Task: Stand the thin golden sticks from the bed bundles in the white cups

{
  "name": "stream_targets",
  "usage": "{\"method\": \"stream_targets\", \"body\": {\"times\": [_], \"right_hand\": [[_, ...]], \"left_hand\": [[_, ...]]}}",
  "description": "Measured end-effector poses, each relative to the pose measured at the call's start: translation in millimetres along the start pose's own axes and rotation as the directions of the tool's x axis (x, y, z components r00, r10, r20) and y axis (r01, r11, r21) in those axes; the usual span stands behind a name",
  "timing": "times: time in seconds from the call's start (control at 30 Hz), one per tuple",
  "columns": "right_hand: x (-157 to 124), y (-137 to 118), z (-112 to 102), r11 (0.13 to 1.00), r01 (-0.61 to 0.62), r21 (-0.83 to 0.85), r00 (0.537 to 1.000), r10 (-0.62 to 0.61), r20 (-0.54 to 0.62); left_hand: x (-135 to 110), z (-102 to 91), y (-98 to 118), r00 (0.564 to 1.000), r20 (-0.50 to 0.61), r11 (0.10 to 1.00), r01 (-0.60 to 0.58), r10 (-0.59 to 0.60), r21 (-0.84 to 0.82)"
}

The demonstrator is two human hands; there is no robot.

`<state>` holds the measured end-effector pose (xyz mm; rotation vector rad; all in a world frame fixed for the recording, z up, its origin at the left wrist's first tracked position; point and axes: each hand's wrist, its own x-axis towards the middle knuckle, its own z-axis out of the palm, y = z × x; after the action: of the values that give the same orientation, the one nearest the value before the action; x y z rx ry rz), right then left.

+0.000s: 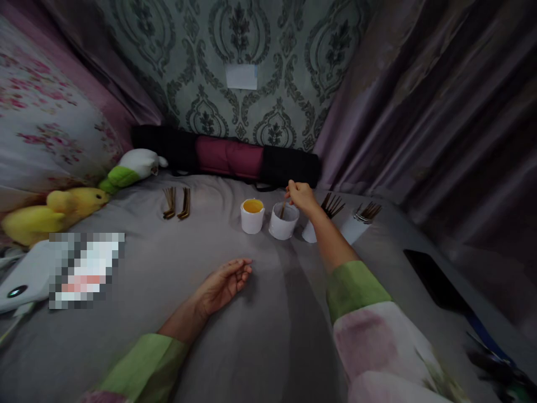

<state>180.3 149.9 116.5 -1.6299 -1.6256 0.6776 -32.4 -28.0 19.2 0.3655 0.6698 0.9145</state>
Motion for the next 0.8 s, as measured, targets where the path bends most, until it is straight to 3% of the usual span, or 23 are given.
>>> {"method": "stream_targets", "body": {"times": [0.6, 0.8], "right_hand": [[-22, 7, -1, 1.0, -0.008, 0.015, 1.0, 0.008, -0.002], [-33, 2, 0, 0.998, 0.025, 0.059, 0.997, -0.021, -0.07]], "left_hand": [[1, -0.1, -2, 0.999, 0.033, 1.0, -0.015, 0.016, -0.018], [0, 1.5, -1, 1.0, 0.028, 1.0, -0.011, 0.012, -0.018]]}}
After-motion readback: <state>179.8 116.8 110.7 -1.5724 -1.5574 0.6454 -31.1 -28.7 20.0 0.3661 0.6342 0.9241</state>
